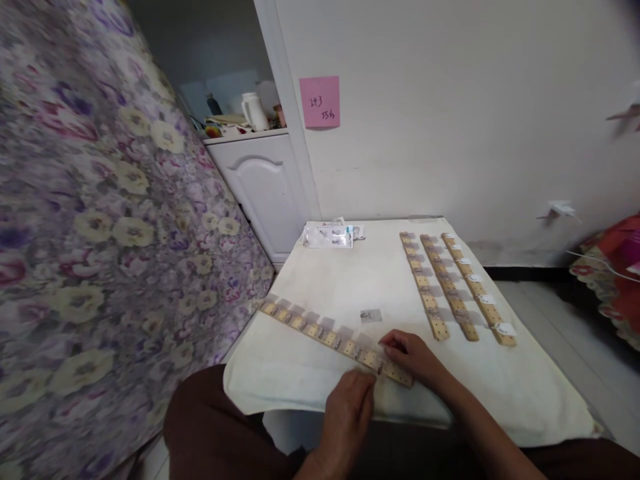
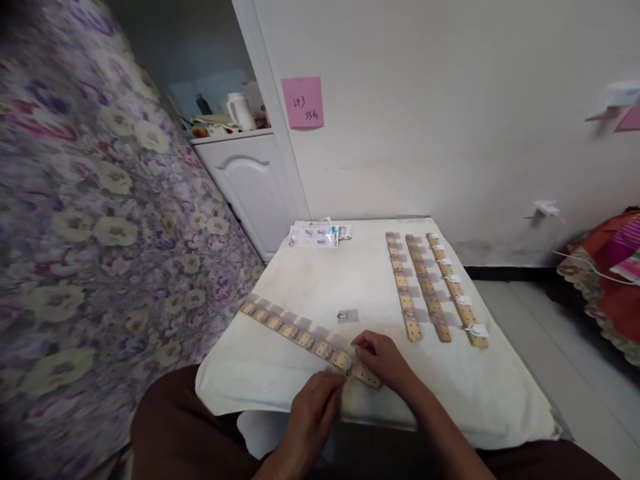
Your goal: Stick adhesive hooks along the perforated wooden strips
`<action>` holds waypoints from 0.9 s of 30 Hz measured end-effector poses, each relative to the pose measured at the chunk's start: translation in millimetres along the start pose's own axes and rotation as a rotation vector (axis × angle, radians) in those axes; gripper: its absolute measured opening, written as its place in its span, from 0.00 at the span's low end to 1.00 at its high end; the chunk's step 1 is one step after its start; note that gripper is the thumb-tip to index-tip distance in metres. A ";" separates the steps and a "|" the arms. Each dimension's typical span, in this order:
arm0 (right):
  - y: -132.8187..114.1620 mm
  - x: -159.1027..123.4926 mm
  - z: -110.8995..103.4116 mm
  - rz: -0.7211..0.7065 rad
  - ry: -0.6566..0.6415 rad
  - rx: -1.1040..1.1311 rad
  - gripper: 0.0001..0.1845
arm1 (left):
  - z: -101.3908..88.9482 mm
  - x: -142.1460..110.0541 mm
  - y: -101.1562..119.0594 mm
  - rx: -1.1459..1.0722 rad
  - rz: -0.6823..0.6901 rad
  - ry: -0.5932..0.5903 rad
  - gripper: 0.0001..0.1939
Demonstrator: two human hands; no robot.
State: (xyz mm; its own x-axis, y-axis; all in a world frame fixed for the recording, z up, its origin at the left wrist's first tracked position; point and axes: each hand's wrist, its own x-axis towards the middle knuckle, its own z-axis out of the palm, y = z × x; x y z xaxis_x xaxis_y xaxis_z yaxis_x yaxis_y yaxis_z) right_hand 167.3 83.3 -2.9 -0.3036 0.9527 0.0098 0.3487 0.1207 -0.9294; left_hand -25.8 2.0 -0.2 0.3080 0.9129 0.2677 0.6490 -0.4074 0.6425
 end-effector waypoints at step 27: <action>1.1 2.9 1.1 0.041 0.036 -0.078 0.11 | 8.2 7.3 -21.4 0.198 0.233 0.063 0.19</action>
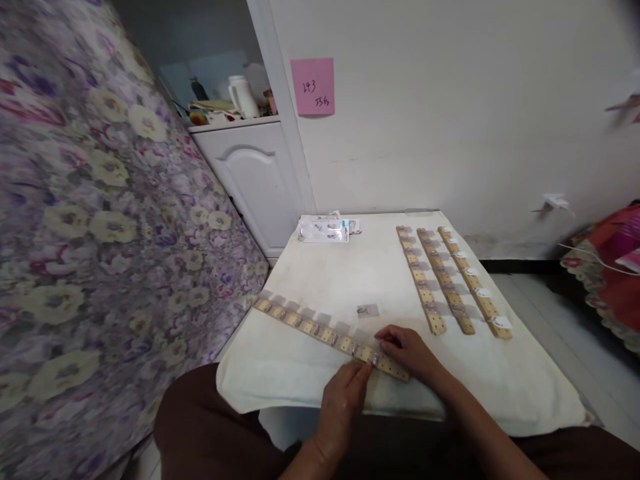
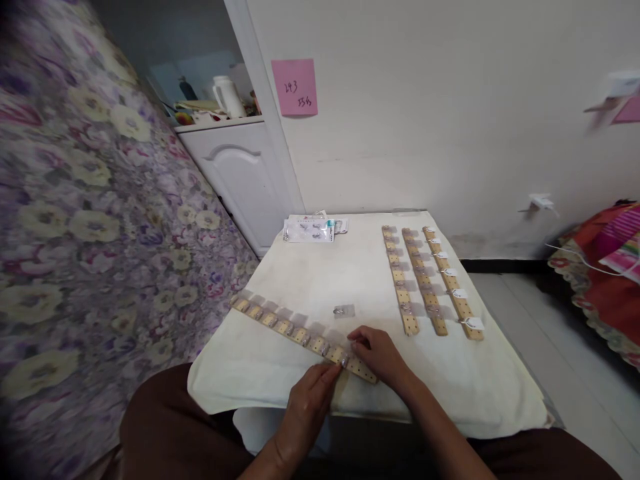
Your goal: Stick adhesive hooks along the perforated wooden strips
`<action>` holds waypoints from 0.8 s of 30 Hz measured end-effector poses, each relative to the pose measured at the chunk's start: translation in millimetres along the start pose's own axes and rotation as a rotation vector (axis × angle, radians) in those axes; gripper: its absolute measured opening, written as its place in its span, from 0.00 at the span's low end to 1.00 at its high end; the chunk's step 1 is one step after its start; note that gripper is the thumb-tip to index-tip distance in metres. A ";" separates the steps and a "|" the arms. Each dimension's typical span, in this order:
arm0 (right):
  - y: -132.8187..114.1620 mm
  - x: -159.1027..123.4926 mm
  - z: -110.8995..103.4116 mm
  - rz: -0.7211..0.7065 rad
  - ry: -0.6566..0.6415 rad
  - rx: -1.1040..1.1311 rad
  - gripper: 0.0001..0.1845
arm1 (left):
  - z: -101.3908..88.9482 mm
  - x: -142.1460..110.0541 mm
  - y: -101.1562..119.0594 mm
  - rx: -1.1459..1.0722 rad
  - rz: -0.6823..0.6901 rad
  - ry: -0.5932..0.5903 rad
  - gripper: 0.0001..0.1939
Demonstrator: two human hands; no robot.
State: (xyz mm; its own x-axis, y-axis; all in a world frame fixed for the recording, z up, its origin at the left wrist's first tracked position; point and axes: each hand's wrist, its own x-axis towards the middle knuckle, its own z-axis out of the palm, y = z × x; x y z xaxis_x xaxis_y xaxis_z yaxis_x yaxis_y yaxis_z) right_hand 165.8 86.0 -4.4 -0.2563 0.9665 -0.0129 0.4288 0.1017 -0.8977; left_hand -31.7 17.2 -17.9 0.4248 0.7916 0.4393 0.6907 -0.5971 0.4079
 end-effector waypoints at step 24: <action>5.7 0.9 -0.2 0.007 -0.010 0.002 0.11 | 3.0 0.4 -0.8 0.019 0.025 0.046 0.18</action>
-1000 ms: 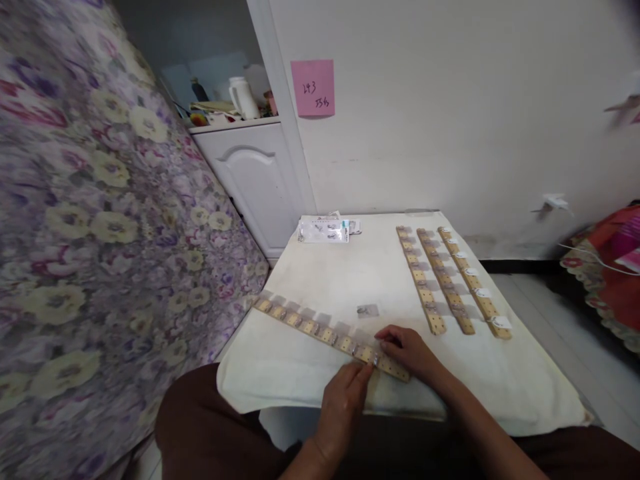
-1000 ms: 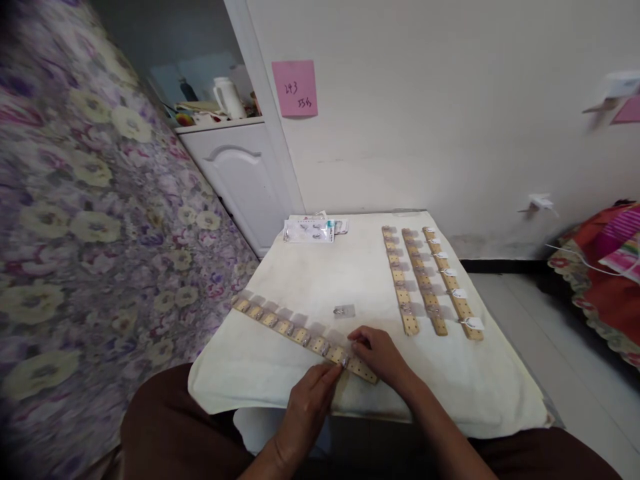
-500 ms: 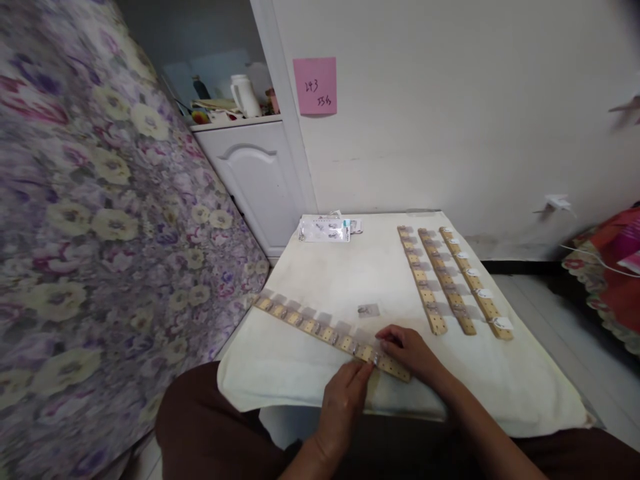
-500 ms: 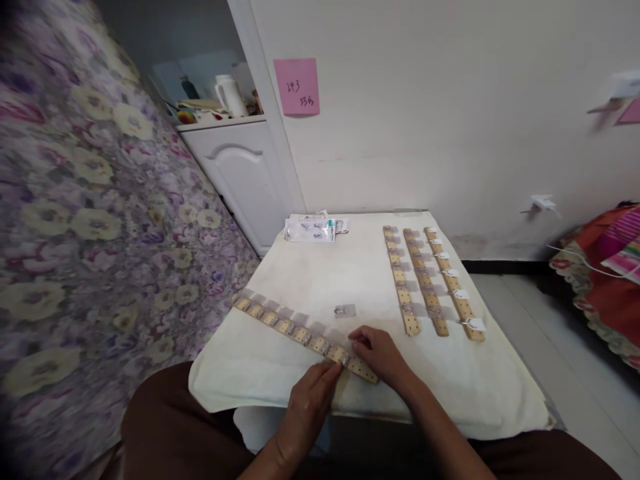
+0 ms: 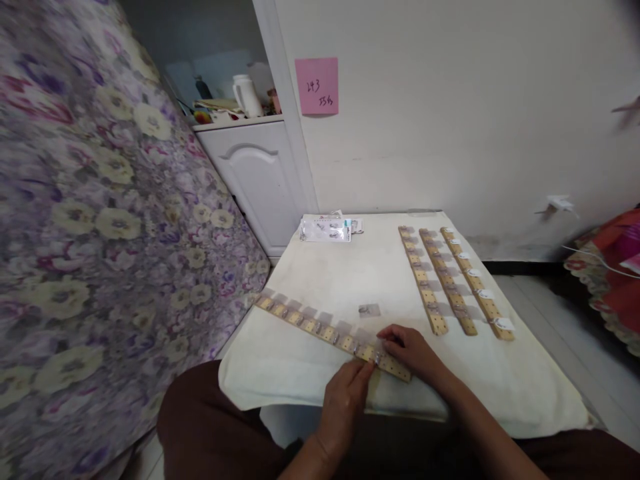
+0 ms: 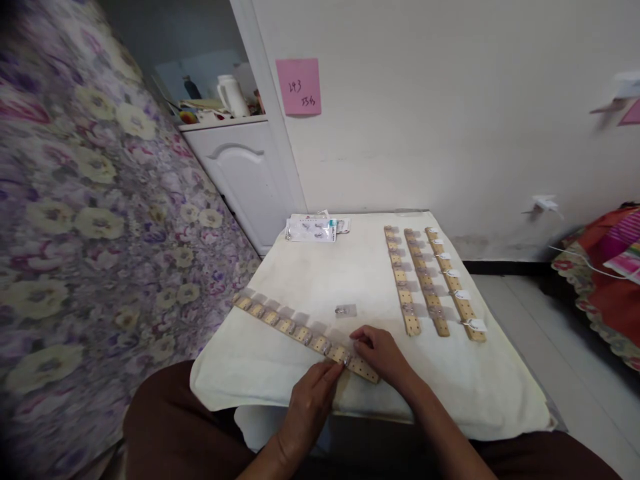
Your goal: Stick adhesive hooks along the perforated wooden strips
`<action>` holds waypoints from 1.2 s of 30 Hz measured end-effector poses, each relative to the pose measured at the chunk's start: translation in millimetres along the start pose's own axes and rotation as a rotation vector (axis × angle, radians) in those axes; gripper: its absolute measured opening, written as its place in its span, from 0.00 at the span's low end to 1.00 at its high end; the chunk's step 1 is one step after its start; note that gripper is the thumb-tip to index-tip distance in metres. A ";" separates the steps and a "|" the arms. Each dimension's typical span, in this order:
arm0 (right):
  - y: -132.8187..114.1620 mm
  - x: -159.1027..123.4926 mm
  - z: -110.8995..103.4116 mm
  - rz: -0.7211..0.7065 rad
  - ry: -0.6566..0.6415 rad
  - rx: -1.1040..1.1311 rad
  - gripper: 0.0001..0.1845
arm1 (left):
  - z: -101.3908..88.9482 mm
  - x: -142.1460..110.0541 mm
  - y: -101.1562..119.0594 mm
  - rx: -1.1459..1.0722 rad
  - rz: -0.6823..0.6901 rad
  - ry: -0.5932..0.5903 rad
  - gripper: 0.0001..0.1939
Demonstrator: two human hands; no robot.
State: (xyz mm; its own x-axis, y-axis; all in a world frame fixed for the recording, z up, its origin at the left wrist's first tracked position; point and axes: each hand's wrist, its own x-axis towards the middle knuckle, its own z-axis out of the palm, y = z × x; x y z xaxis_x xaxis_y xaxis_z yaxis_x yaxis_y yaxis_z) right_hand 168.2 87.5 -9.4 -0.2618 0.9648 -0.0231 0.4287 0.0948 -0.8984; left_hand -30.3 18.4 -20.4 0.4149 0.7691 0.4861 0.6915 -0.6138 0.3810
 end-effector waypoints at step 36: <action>0.0 1.4 3.4 0.046 0.009 0.085 0.11 | -2.8 2.7 2.1 0.073 -0.005 -0.015 0.18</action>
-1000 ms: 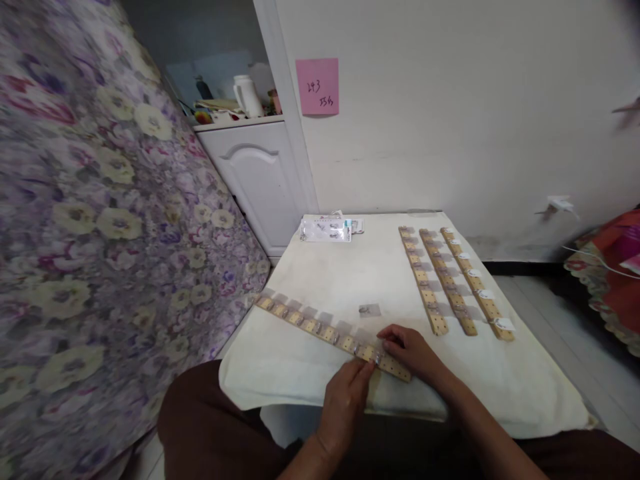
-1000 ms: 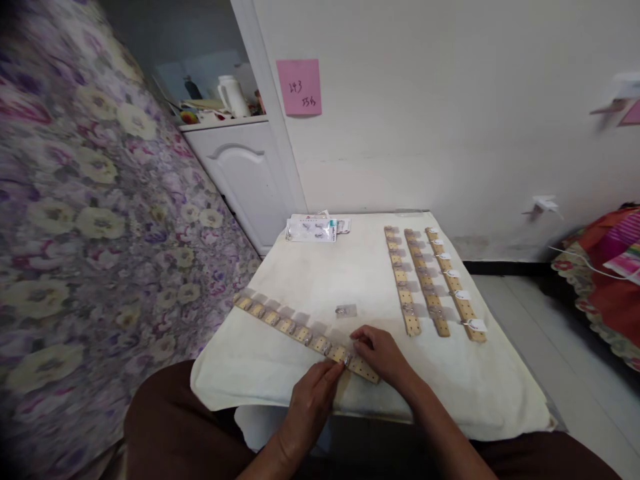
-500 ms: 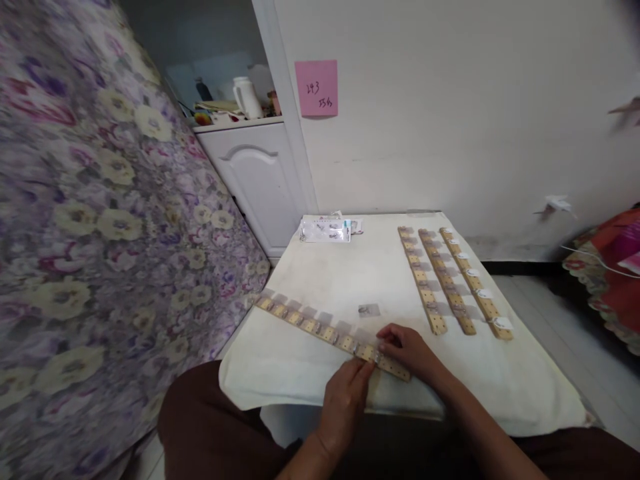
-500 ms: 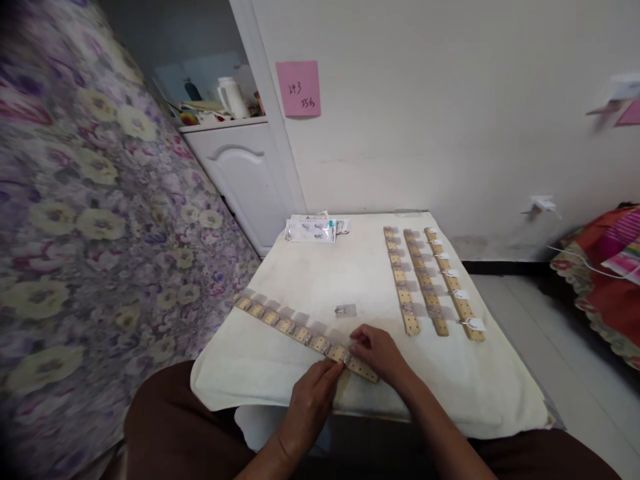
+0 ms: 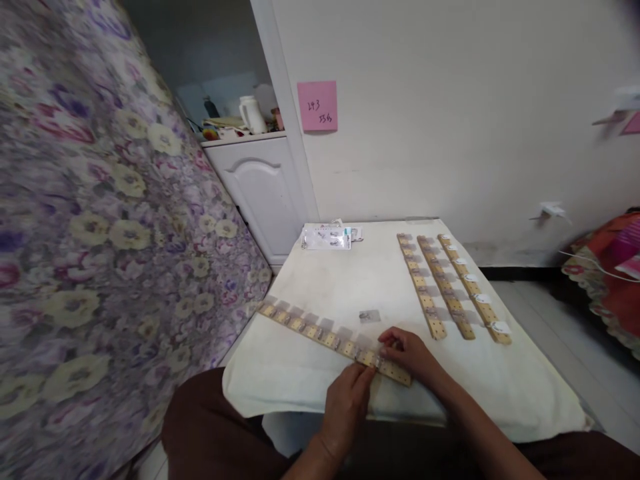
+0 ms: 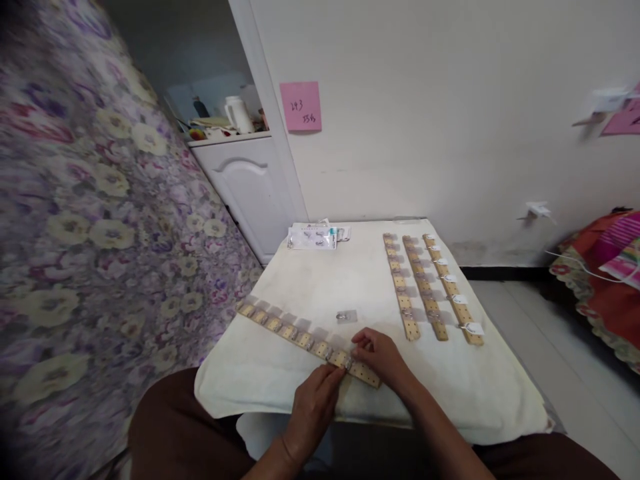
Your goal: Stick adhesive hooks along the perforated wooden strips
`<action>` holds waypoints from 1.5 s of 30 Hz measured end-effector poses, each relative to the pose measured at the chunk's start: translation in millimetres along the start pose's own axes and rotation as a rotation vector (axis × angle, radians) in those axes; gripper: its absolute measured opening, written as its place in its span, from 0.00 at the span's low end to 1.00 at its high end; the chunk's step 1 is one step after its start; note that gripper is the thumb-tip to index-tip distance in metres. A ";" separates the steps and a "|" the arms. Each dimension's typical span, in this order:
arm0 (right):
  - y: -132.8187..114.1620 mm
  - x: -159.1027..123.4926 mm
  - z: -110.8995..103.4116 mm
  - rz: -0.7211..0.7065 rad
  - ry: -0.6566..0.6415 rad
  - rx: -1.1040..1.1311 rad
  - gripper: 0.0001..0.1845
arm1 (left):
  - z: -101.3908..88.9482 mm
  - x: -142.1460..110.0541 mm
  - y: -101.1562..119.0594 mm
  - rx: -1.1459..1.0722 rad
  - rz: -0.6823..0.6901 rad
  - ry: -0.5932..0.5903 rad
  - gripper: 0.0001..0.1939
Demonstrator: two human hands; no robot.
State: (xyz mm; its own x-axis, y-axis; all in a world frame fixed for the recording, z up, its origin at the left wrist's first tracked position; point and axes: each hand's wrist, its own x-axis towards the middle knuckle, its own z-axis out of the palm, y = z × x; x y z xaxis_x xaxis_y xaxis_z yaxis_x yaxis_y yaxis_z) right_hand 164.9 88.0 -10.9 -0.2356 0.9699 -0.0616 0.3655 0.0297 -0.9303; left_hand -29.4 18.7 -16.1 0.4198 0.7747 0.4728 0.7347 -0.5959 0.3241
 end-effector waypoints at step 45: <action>-14.8 -10.0 -55.3 0.032 0.026 0.395 0.15 | 2.4 -9.9 -12.2 -0.211 0.028 0.020 0.19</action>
State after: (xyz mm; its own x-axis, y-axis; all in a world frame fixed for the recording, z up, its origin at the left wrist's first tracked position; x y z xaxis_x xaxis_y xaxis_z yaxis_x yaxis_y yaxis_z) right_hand 211.7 91.3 23.4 -0.2046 0.9749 -0.0882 -0.0036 -0.0909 -0.9959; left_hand -41.2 18.8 -26.7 0.4260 0.7541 0.4998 0.5938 -0.6499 0.4744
